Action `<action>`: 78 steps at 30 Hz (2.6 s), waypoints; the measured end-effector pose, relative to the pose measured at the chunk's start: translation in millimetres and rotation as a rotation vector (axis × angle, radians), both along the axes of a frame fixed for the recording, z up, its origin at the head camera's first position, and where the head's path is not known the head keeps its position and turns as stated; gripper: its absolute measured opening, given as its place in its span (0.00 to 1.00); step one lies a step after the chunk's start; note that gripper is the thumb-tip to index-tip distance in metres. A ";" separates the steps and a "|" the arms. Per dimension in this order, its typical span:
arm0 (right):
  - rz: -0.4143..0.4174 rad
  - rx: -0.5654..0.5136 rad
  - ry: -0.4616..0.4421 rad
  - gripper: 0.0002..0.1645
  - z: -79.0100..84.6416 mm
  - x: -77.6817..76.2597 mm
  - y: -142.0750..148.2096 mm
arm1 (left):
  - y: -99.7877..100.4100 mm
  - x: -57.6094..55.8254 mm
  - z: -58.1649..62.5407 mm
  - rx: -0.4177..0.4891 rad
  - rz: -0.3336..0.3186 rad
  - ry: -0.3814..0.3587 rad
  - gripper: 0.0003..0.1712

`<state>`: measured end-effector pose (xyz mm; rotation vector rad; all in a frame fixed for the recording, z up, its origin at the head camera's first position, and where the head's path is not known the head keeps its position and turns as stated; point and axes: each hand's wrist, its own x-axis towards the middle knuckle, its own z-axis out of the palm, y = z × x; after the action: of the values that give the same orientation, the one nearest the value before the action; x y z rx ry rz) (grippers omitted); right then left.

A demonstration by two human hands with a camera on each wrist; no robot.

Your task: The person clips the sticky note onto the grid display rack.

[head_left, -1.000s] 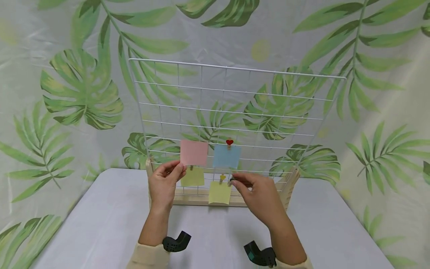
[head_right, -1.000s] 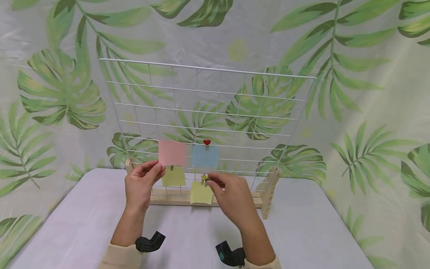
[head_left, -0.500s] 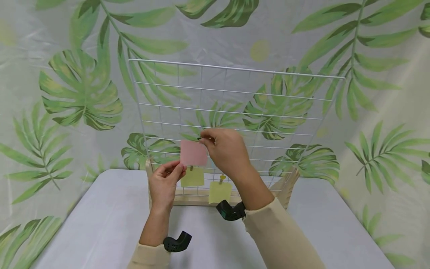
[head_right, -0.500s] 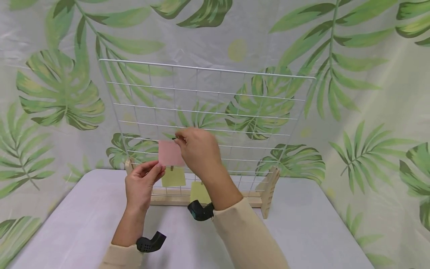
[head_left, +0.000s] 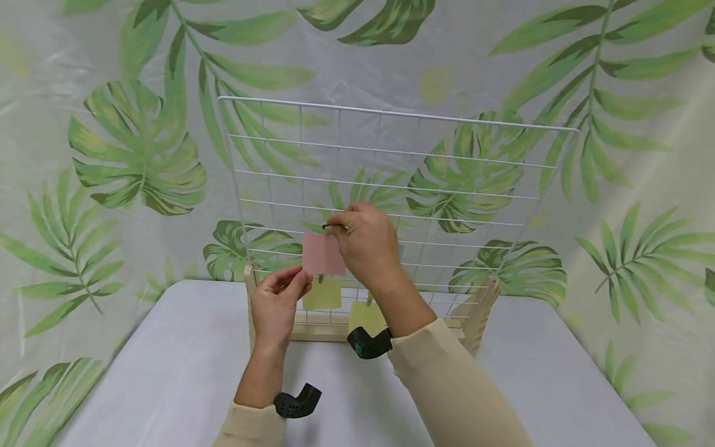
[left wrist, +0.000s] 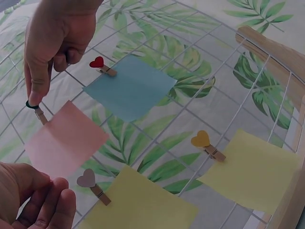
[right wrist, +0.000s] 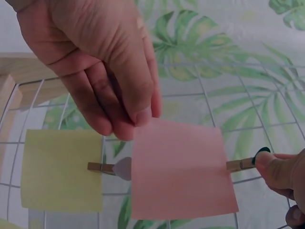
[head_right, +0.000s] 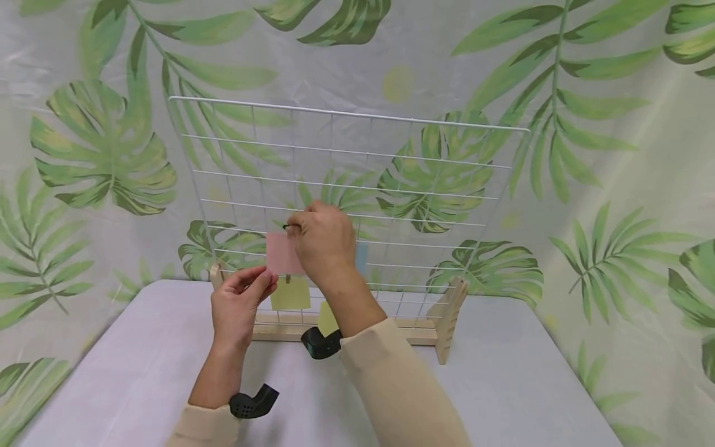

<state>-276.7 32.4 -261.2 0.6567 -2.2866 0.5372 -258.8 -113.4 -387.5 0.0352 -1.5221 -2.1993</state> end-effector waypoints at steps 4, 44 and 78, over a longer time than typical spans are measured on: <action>-0.029 -0.028 0.055 0.06 -4.2 -0.4 -5.6 | -0.5 0.3 0.3 0.006 0.001 0.000 0.14; -0.152 0.040 0.022 0.10 -11.5 3.5 -16.1 | -4.2 -0.8 0.7 0.012 0.006 -0.019 0.14; -0.088 -0.131 0.008 0.07 -65.8 44.2 45.5 | -7.8 5.7 3.6 -0.062 0.059 0.008 0.11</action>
<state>-232.5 77.9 -327.0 0.4911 -2.2394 0.6352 -253.1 -121.2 -383.9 0.0503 -1.5640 -2.1028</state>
